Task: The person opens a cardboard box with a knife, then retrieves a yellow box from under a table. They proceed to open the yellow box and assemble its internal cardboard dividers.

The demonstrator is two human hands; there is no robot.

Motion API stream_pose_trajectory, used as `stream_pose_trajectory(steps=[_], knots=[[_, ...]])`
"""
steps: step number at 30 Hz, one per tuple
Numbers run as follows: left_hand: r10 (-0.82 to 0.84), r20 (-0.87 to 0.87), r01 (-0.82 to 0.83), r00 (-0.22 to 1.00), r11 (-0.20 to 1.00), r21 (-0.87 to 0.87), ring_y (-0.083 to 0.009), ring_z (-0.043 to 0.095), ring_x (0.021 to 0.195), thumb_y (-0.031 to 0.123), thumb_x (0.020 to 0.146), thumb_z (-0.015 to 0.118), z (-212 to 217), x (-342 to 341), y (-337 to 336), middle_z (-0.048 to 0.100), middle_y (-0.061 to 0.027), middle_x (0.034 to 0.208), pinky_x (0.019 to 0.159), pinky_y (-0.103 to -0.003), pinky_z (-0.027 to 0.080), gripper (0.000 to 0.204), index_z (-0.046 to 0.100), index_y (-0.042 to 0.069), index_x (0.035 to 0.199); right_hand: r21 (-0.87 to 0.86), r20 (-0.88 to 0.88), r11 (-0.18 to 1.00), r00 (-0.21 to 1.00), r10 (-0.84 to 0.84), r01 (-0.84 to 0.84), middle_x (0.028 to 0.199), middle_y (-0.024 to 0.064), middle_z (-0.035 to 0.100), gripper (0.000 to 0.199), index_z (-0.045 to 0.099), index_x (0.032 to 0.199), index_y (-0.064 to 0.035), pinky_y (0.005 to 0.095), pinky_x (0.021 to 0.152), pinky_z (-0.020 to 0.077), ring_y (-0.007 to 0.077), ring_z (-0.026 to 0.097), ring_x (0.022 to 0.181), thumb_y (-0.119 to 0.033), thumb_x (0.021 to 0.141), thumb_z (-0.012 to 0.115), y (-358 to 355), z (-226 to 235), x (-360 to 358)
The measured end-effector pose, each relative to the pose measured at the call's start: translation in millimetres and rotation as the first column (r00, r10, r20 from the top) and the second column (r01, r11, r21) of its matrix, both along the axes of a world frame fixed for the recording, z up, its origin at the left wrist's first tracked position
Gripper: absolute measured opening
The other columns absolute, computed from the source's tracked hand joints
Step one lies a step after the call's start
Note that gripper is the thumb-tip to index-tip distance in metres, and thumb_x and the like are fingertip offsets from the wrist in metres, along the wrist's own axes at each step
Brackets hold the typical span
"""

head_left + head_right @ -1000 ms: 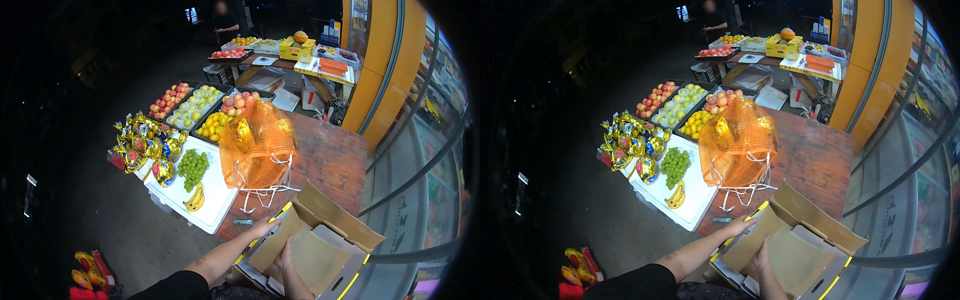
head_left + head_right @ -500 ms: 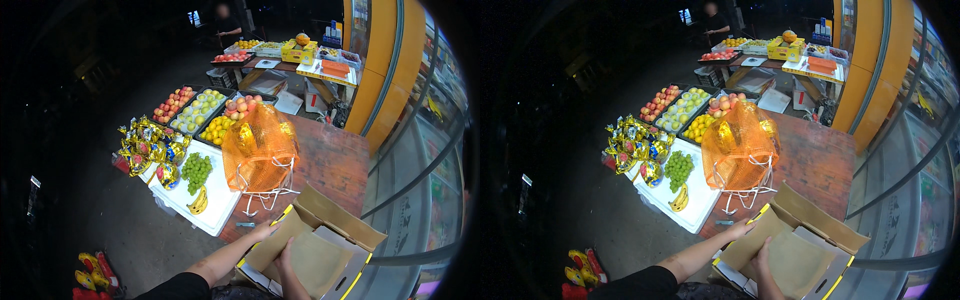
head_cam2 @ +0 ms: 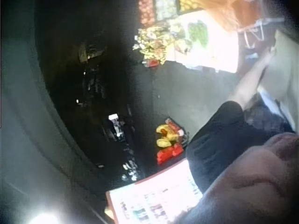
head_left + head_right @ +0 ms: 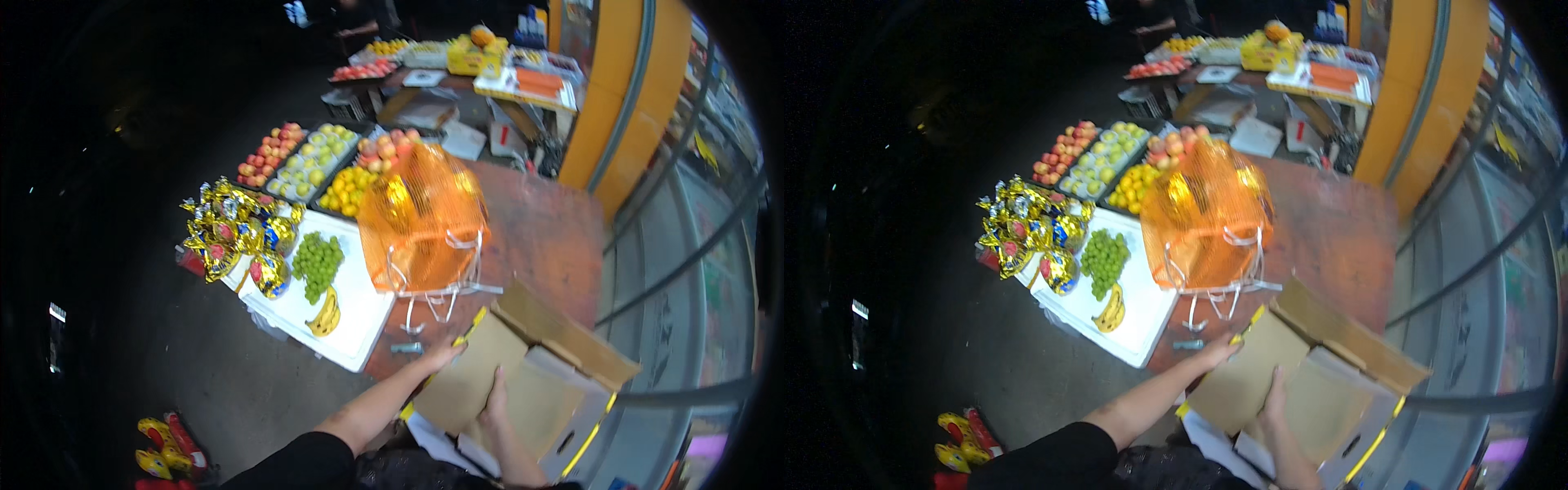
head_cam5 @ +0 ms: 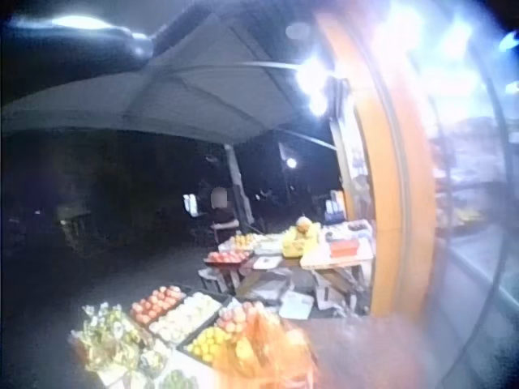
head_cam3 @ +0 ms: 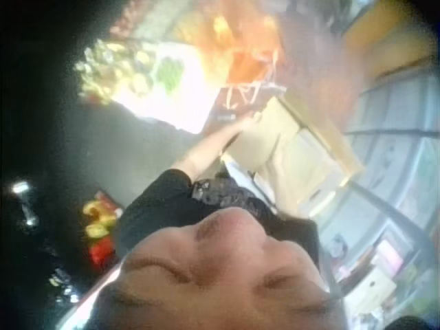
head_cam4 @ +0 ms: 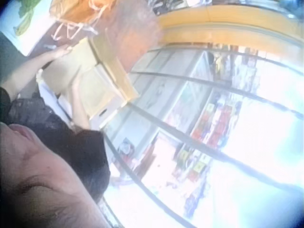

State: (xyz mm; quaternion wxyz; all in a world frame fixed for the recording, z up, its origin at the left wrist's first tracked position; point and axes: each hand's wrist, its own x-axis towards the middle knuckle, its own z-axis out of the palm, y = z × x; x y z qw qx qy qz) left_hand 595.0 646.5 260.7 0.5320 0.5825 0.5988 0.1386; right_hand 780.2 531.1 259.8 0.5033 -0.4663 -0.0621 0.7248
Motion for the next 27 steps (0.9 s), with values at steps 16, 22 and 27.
stream_pose_trajectory(steps=[16,22,27], knots=[[0.032,0.338,0.014,0.941,0.991,-0.134,-0.0211,0.052,0.119,0.058,0.098,0.039,26.9,-28.6,-27.8,0.053,-0.0111,0.132,0.099,-0.034,0.041,0.070,0.041,0.002,0.141,-0.200,0.253,0.936,0.908,0.335,-0.289,0.144,0.0147,0.042,0.085,0.028,0.146,-0.0101,0.0515,0.106,0.0361,0.0301,0.047,0.127,-0.060,0.086,0.059,-37.8,103.9,10.2],[0.177,0.484,0.068,0.857,0.892,-0.447,-0.0204,0.043,0.130,0.061,0.098,0.034,112.5,-81.2,-92.8,0.046,-0.0055,0.141,0.104,-0.041,0.038,0.065,0.034,0.020,0.148,-0.229,0.513,0.874,0.710,0.482,-0.428,0.118,0.0143,0.062,0.082,0.045,0.135,0.0019,0.0359,0.087,0.0453,0.0219,0.059,0.105,-0.062,0.085,0.058,-15.5,126.3,-0.4],[0.127,0.644,0.082,0.754,0.955,-0.285,-0.0222,0.041,0.132,0.050,0.099,0.045,117.7,-117.3,-126.6,0.040,-0.0071,0.146,0.105,-0.043,0.037,0.070,0.013,0.021,0.154,-0.170,0.800,0.886,0.465,0.379,-0.431,0.105,0.0178,0.068,0.067,0.062,0.115,0.0045,0.0370,0.080,0.0501,0.0280,0.065,0.095,-0.054,0.082,0.065,9.6,155.4,-28.3]])
